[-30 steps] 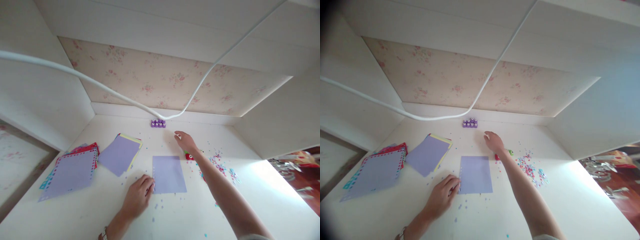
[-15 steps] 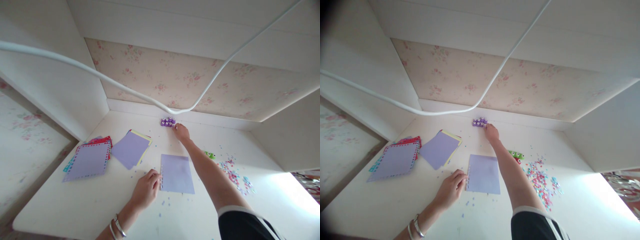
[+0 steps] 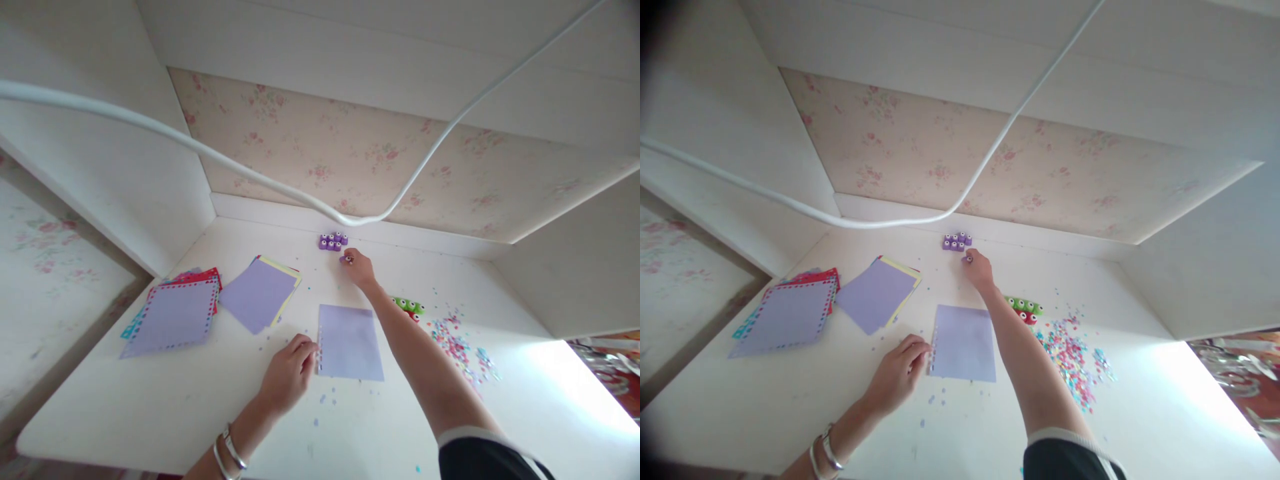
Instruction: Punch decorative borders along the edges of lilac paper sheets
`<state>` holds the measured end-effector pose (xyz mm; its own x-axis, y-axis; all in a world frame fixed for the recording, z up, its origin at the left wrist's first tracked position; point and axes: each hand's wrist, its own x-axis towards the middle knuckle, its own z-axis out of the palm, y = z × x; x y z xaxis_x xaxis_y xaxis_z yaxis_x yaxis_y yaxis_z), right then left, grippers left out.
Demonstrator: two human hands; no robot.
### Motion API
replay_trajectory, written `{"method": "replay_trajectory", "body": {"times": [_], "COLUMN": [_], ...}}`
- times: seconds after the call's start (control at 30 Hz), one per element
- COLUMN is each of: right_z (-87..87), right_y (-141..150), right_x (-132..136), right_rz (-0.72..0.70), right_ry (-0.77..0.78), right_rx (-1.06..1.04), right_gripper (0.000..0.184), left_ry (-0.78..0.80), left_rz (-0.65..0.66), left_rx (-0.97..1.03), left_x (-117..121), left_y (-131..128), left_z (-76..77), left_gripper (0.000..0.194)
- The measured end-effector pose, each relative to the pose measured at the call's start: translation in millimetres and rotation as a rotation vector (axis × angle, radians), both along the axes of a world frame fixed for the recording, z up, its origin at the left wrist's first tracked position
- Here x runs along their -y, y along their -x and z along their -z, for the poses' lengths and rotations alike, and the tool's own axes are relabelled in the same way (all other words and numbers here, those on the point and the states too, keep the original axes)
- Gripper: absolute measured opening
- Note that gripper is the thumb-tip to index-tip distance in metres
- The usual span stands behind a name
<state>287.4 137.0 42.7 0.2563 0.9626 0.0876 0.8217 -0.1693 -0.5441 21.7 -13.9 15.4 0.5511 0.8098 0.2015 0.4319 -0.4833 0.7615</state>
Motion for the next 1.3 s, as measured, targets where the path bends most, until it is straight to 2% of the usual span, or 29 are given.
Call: {"method": "replay_trajectory", "body": {"times": [0.23, 0.33, 0.4, 0.47, 0.57, 0.63, 0.7, 0.77, 0.83, 1.03, 1.2, 1.3], "right_z": [-2.6, -1.2, -1.0, -0.9, 2.9, 9.4, 18.3, 27.3, 34.0, 35.9, 31.2, 30.9], "right_y": [55, 68, 70, 65, 48, 32, 18, 7, 2, 1, 2, 1], "right_x": [79, 103, 112, 120, 135, 149, 162, 172, 177, 176, 176, 174], "right_rz": [-0.46, -0.545, -0.563, -0.511, -0.287, -0.143, -0.075, -0.074, -0.106, -0.081, 0.061, 0.143], "right_ry": [-0.017, -0.018, -0.024, -0.041, -0.07, -0.068, -0.031, 0.026, 0.063, -0.02, -0.091, -0.072], "right_rx": [-0.162, -0.168, -0.17, -0.138, -0.04, 0.031, 0.118, 0.199, 0.208, 0.085, -0.035, -0.118], "right_gripper": [0.035, 0.032, 0.034, 0.04, 0.039, 0.039, 0.048, 0.057, 0.057, 0.047, 0.052, 0.049], "left_ry": [0.076, 0.069, 0.055, 0.041, 0.026, 0.015, 0.005, -0.003, -0.005, 0.035, 0.07, 0.068], "left_rz": [-0.157, -0.225, -0.222, -0.179, -0.101, -0.066, -0.043, -0.032, -0.031, -0.087, -0.101, -0.106], "left_rx": [0.023, -0.003, -0.023, -0.044, -0.081, -0.105, -0.123, -0.13, -0.127, -0.098, -0.086, -0.08], "left_x": [-21, -35, -42, -47, -51, -53, -55, -57, -59, -65, -66, -65], "left_y": [-3, -7, -10, -13, -16, -18, -19, -20, -21, -14, -11, -11], "left_z": [-8.8, -9.0, -9.0, -9.4, -10.7, -11.9, -13.1, -13.8, -13.5, -5.2, -0.7, 0.9], "left_gripper": [0.019, 0.019, 0.024, 0.032, 0.042, 0.044, 0.042, 0.036, 0.031, 0.021, 0.022, 0.023]}}
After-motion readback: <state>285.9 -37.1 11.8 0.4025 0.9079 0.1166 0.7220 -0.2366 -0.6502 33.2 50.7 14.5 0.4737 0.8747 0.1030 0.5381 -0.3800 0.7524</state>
